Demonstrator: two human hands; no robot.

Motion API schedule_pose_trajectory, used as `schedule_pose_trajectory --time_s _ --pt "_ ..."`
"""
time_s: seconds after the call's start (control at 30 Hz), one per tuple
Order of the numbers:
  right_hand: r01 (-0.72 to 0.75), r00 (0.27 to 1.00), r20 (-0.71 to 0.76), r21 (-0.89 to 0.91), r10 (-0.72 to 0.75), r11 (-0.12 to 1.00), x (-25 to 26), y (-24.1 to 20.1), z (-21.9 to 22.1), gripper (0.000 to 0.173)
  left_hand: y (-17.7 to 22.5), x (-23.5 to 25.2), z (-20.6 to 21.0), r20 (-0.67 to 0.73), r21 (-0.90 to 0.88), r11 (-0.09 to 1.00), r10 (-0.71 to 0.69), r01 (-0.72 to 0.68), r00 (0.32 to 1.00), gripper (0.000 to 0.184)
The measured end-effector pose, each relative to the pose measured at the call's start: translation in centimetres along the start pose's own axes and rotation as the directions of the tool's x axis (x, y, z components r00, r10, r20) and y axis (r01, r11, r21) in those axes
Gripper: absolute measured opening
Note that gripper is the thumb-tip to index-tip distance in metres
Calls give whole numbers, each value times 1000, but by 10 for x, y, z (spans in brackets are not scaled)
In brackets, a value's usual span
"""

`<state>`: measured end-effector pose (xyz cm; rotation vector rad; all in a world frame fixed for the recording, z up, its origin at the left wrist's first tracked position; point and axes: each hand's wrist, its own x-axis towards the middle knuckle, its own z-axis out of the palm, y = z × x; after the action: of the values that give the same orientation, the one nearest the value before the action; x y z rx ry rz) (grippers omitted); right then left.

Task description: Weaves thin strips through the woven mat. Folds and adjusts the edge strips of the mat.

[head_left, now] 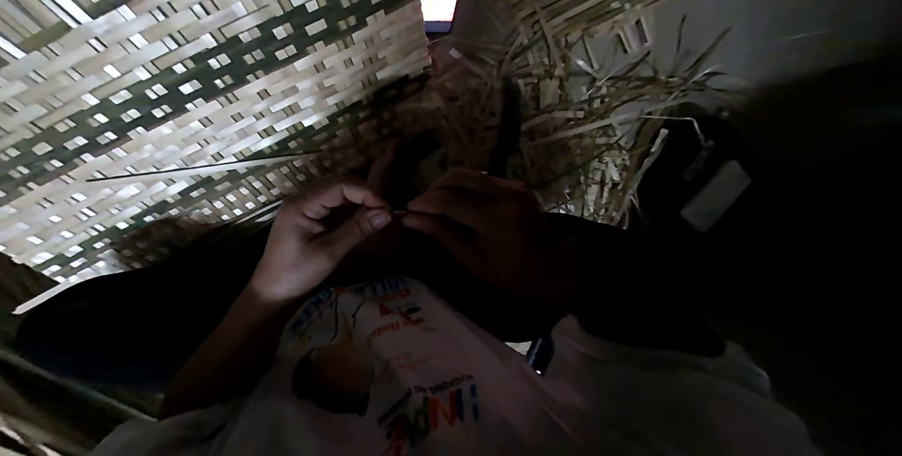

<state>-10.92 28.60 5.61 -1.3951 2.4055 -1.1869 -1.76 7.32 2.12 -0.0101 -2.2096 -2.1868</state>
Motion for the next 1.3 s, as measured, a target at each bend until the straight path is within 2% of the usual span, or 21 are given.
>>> schedule_pose_trajectory --time_s 0.1,0.2,0.27,0.33,0.43,0.53,0.87,1.13,1.3 --pt "-42 999 7 25 42 999 1 -1 0 18 -5 2 -2 40 -76 996 -39 42 998 6" --pt "-84 996 42 65 81 994 3 4 0 20 -9 6 -1 76 -300 934 -181 196 981 15" --pt "-118 992 52 92 114 989 3 8 0 19 -9 9 2 56 -370 889 -268 270 962 24" --pt "-147 988 59 92 142 985 4 10 1 20 -11 11 4 30 -410 867 -297 283 954 27" --pt "-164 986 51 68 161 984 4 10 4 20 -16 11 4 28 -437 864 -264 249 964 21" --pt "-168 985 41 82 165 982 4 8 6 19 -20 8 5 3 -361 909 -222 208 975 8" --pt "-89 995 -44 3 89 996 2 0 12 18 -11 1 0 7 -76 996 -43 43 999 5" --pt "-33 999 12 178 31 983 -1 -1 6 15 -8 -3 -5 156 -298 954 32 17 987 9" --pt "-14 1000 24 235 8 972 1 -1 3 16 -5 -1 -3 202 -423 904 31 59 979 10"
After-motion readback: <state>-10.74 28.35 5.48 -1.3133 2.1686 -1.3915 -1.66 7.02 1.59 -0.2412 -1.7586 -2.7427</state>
